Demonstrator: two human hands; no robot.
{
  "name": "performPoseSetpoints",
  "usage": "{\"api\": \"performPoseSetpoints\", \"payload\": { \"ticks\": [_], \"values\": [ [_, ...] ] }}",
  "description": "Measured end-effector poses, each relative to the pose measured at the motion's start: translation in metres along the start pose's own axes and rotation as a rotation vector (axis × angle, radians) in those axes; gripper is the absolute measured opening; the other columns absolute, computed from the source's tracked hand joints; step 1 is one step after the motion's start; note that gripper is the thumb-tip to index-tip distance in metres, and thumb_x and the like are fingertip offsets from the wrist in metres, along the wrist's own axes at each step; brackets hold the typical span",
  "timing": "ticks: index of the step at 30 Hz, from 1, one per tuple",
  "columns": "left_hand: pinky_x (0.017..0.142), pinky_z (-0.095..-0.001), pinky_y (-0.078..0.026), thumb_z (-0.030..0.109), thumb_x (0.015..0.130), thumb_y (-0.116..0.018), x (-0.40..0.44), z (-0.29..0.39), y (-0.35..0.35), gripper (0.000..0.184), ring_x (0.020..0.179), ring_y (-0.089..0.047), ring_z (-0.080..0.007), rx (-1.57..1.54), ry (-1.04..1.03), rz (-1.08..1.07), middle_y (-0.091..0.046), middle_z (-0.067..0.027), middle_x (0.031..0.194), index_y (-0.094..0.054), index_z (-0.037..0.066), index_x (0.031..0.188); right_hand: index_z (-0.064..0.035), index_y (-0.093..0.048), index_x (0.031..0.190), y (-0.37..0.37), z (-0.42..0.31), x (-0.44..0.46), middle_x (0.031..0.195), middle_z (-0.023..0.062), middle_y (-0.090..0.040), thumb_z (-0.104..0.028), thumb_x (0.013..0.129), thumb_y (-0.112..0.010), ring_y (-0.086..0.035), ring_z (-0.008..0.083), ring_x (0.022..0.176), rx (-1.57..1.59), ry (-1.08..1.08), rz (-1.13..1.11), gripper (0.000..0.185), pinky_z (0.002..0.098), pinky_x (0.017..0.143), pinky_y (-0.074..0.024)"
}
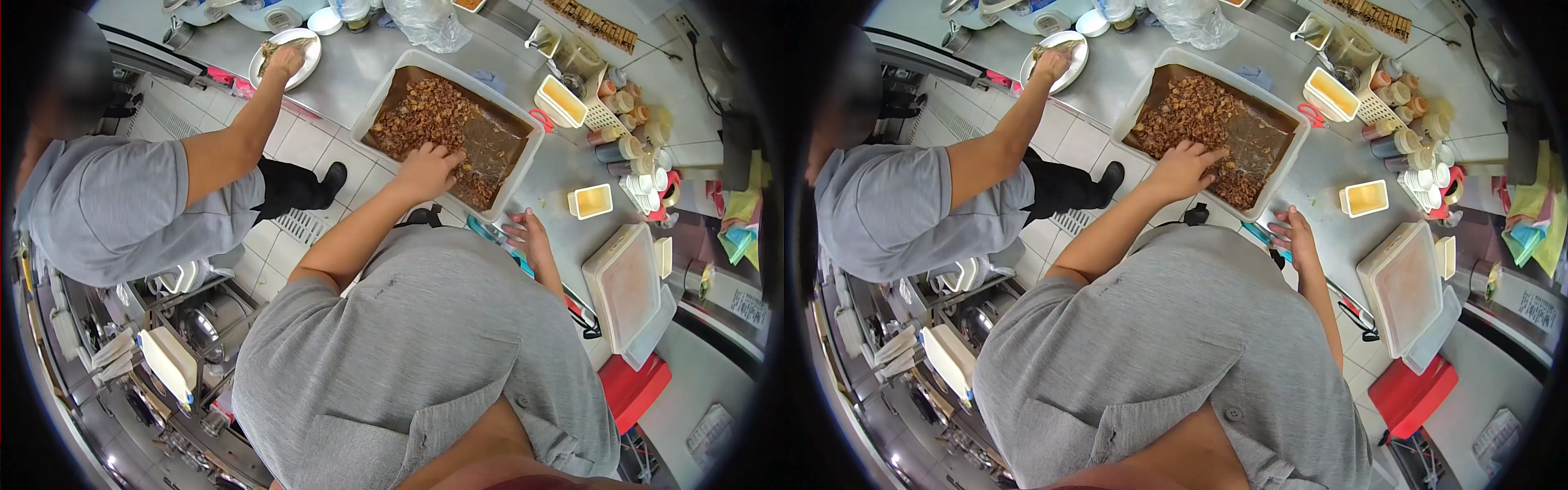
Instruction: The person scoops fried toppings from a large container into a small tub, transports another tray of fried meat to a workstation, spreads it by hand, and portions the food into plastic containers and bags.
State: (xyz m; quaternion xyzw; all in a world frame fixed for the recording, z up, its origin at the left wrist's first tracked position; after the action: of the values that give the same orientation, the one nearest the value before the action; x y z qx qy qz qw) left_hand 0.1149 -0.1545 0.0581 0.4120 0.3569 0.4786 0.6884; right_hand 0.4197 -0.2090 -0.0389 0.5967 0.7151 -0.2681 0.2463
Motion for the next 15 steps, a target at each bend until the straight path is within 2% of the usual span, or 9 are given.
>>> {"api": "performPoseSetpoints", "payload": {
  "ticks": [2,6,10,11,12,13,14,15],
  "values": [
    [0.099,-0.052,-0.046,0.028,0.089,-0.068,-0.001,0.002,0.0,0.051,0.116,-0.056,-0.0318,0.032,-0.026,-0.002,-0.064,-0.0101,0.116,-0.059,0.022,0.138,-0.0034,-0.054,0.122,0.0,0.001,0.0,0.128,0.0132,-0.056,-0.058,0.102,-0.047,-0.063,0.0313,0.114,-0.004,0.018,0.004,0.059,0.0436,0.086,-0.0541],
    [0.096,-0.0503,-0.048,0.025,0.087,-0.069,0.009,-0.003,0.011,0.044,0.113,-0.058,-0.0311,0.033,-0.088,0.058,-0.065,-0.0091,0.114,-0.065,0.022,0.131,-0.003,-0.053,0.128,0.007,0.014,-0.006,0.129,0.0129,-0.057,-0.059,0.101,-0.049,-0.063,0.0301,0.113,0.011,0.012,0.068,0.062,0.0434,0.087,-0.0537],
    [0.086,-0.0447,-0.054,0.021,0.079,-0.074,0.018,0.0,0.025,0.036,0.099,-0.065,-0.0315,-0.02,-0.209,0.114,-0.071,-0.0088,0.1,-0.073,0.02,0.115,-0.0057,-0.051,0.135,0.027,0.05,-0.008,0.132,0.0129,-0.061,-0.058,0.1,-0.05,-0.064,0.0268,0.111,0.131,0.062,0.017,0.063,0.0436,0.087,-0.0539],
    [0.088,-0.0479,-0.053,0.022,0.078,-0.075,0.02,-0.006,0.017,0.037,0.111,-0.061,-0.0326,-0.011,-0.225,0.112,-0.069,-0.0078,0.11,-0.072,0.019,0.115,-0.0073,-0.053,0.134,0.026,0.047,-0.023,0.134,0.0122,-0.062,-0.057,0.1,-0.051,-0.065,0.0253,0.11,0.188,0.038,0.092,0.06,0.0424,0.088,-0.0535],
    [0.092,-0.0508,-0.05,0.022,0.078,-0.076,0.013,-0.003,0.033,0.037,0.121,-0.054,-0.0346,-0.009,-0.215,0.202,-0.064,-0.0077,0.118,-0.071,0.019,0.115,-0.0088,-0.056,0.129,0.032,0.048,-0.034,0.133,0.0109,-0.063,-0.052,0.101,-0.053,-0.066,0.0239,0.109,0.216,0.123,0.154,0.052,0.04,0.088,-0.0533],
    [0.097,-0.0537,-0.047,0.021,0.078,-0.077,0.003,0.001,0.041,0.038,0.13,-0.048,-0.0367,-0.025,-0.209,0.279,-0.06,-0.0077,0.127,-0.069,0.02,0.116,-0.011,-0.057,0.122,0.037,0.046,-0.047,0.13,0.0089,-0.065,-0.046,0.102,-0.055,-0.067,0.0221,0.107,0.182,0.296,0.296,0.041,0.0374,0.086,-0.053],
    [0.097,-0.0537,-0.047,0.021,0.078,-0.077,0.001,-0.001,0.038,0.038,0.13,-0.048,-0.0367,0.007,-0.185,0.293,-0.06,-0.0077,0.127,-0.069,0.02,0.116,-0.013,-0.057,0.116,0.055,0.06,-0.051,0.128,0.0071,-0.065,-0.04,0.102,-0.057,-0.067,0.0198,0.104,0.2,0.345,0.415,0.031,0.035,0.084,-0.0519],
    [0.1,-0.0566,-0.043,0.021,0.078,-0.077,0.0,-0.004,0.032,0.039,0.136,-0.039,-0.0387,-0.025,-0.165,0.31,-0.055,-0.008,0.133,-0.068,0.02,0.116,-0.0144,-0.057,0.115,0.069,0.071,-0.057,0.127,0.0067,-0.065,-0.038,0.101,-0.059,-0.068,0.0184,0.1,0.18,0.407,0.49,0.028,0.034,0.079,-0.0511]
  ]
}}
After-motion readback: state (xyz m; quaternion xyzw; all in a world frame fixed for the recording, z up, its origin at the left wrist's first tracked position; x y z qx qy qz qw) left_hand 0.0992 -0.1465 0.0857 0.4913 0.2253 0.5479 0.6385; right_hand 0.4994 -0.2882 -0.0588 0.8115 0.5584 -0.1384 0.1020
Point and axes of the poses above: each hand's wrist, its own x-axis towards the middle knuckle, its own y-axis out of the back of the hand, z = x × y, the point moved 6 cm from there along x, towards the middle knuckle
